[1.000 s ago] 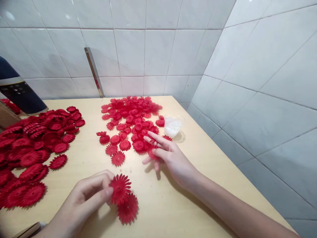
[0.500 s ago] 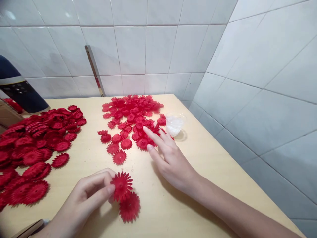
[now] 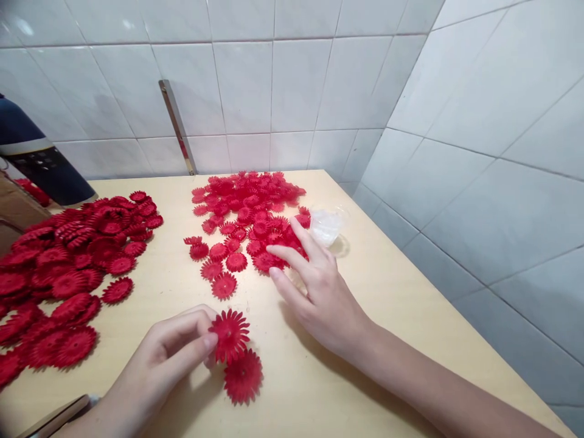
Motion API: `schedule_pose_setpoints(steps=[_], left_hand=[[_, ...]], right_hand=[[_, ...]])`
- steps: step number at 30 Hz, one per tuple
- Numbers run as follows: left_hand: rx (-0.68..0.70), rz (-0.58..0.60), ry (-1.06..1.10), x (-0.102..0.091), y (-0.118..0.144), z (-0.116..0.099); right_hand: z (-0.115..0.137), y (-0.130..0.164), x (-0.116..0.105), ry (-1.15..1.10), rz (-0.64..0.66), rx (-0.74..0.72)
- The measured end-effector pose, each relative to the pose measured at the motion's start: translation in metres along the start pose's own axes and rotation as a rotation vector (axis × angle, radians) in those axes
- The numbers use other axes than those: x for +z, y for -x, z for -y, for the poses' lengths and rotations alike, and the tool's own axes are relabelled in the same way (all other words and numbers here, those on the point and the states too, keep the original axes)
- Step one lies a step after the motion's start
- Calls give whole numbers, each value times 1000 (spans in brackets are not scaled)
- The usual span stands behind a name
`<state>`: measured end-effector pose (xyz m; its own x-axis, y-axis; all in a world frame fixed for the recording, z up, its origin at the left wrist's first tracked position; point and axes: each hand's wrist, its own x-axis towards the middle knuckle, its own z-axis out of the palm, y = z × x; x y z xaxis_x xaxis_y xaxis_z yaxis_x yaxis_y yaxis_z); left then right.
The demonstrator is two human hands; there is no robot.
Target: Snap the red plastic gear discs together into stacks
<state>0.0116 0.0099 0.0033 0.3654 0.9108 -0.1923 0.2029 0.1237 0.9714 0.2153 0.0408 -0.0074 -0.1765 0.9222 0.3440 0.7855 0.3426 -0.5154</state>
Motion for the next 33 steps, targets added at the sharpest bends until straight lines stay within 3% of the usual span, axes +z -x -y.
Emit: schedule_pose_setpoints(steps=[8,12,16,19,23,33], left_hand=[[-16,15,1,0,-1,-1],[-24,8,13,1,0,0],[-37,-10,32,1,-1,-1],[-44,-14,42,2,-1,-2],[-18,20,36,2,0,-2],[5,119,65,2,4,-4]], right_hand=[[-4,0,6,-83,-47,-5],[1,1,3,-66,-161,-151],[13,10,-1,-189,-220,-339],[27,20,-4,-262,-197,-437],[40,28,-3,-312,-50,-513],[37,29,8,-562,236,-133]])
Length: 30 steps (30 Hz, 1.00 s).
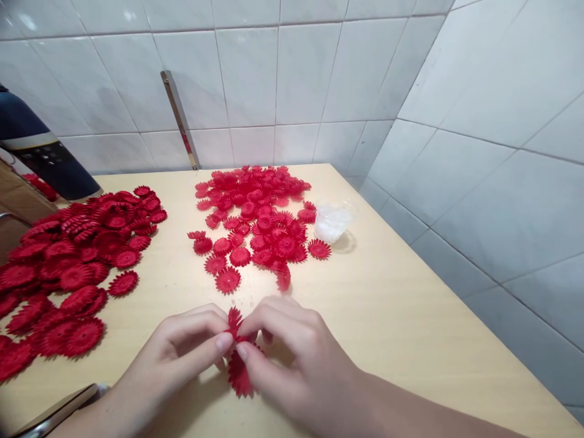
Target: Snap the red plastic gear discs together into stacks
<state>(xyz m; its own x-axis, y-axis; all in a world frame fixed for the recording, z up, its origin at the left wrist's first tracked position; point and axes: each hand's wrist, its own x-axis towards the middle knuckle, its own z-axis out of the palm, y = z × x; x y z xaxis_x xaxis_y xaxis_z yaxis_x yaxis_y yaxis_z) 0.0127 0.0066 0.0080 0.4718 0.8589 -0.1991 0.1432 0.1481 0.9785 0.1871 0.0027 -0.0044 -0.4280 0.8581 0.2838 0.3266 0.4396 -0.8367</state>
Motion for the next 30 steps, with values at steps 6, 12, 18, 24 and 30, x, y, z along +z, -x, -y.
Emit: schedule_pose_setpoints(steps=[6,12,18,24,30], left_hand=[[1,-5,-21,0,0,0],[6,8,-14,-1,-2,2],[32,10,-5,-1,-2,1],[-27,-56,56,-1,-2,5],[-58,-78,212,0,-3,13]], right_hand=[[1,-3,-1,-255,29,254],[1,-3,-2,-385,42,326],[-1,-3,-1,-391,33,309],[-3,-3,-1,-339,-10,235],[-2,-1,-2,-379,36,146]])
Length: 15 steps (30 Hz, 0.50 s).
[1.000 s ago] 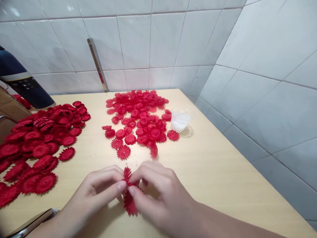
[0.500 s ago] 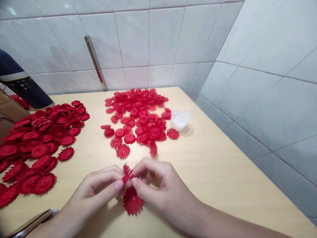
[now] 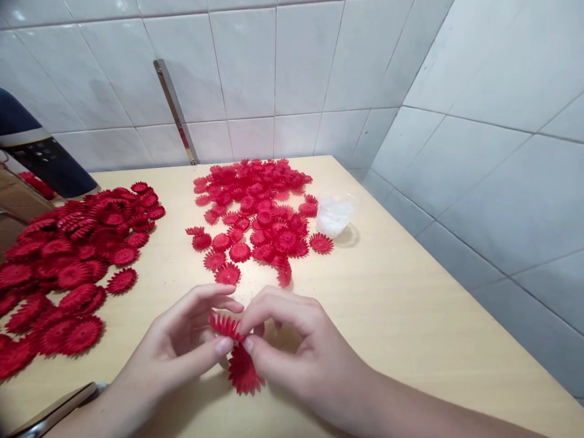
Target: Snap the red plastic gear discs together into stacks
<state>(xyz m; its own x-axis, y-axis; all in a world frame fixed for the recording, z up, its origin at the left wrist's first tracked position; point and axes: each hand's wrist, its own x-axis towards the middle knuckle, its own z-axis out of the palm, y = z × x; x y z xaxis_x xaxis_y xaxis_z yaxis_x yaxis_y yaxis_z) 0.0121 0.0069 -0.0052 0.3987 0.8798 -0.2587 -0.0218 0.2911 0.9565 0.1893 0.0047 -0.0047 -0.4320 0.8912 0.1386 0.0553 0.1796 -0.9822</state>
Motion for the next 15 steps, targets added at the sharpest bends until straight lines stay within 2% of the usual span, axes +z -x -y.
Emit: schedule_pose_setpoints(steps=[5,15], left_hand=[[52,-14,0,1,2,-2],[234,-194,-47,4,3,-6]], right_hand=[[-3,1,1,87,-22,-81],[-3,0,-1,194,-60,-130]])
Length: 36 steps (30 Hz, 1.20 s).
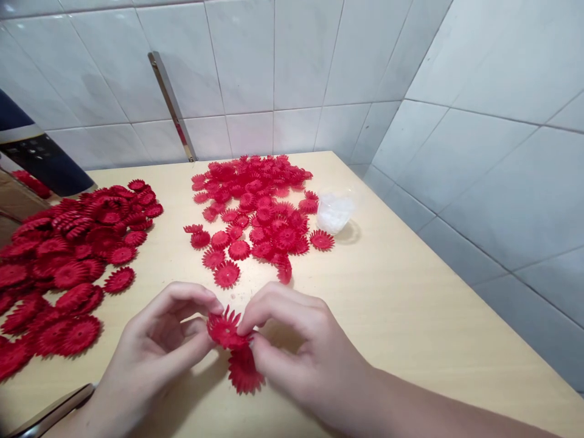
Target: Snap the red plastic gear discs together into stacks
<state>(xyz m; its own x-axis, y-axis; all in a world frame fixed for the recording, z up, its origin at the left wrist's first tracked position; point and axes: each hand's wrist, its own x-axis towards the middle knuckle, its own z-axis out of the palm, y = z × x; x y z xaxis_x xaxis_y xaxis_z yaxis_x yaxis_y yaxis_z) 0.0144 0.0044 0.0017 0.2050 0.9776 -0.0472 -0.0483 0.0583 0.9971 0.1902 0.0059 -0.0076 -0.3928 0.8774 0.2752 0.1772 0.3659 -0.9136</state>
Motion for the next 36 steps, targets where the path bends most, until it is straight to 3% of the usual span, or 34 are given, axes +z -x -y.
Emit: schedule_pose_setpoints(steps=[4,7,10,14,17,21,26,32,36], left_hand=[[-10,-87,61,5,2,-1],[-46,-81,34,4,2,-2],[-79,-29,-34,0,1,0],[-6,88,-146,-4,1,4],[29,90,-167,-2,2,4],[-32,-8,-81,0,3,0],[-189,159,-104,-2,2,-8],[-189,237,-201,-3,0,-7],[-171,212,-264,-1,-2,-5]], right_hand=[[0,-1,1,1,1,10],[1,-1,1,-47,-10,50],[4,-1,1,-150,20,133],[3,-1,-1,-201,49,176],[0,-1,-2,-207,17,170],[-4,0,-2,-200,-54,123],[-5,3,-4,-120,-201,23],[-3,2,-3,-115,-75,74],[2,1,-2,-201,-5,256]])
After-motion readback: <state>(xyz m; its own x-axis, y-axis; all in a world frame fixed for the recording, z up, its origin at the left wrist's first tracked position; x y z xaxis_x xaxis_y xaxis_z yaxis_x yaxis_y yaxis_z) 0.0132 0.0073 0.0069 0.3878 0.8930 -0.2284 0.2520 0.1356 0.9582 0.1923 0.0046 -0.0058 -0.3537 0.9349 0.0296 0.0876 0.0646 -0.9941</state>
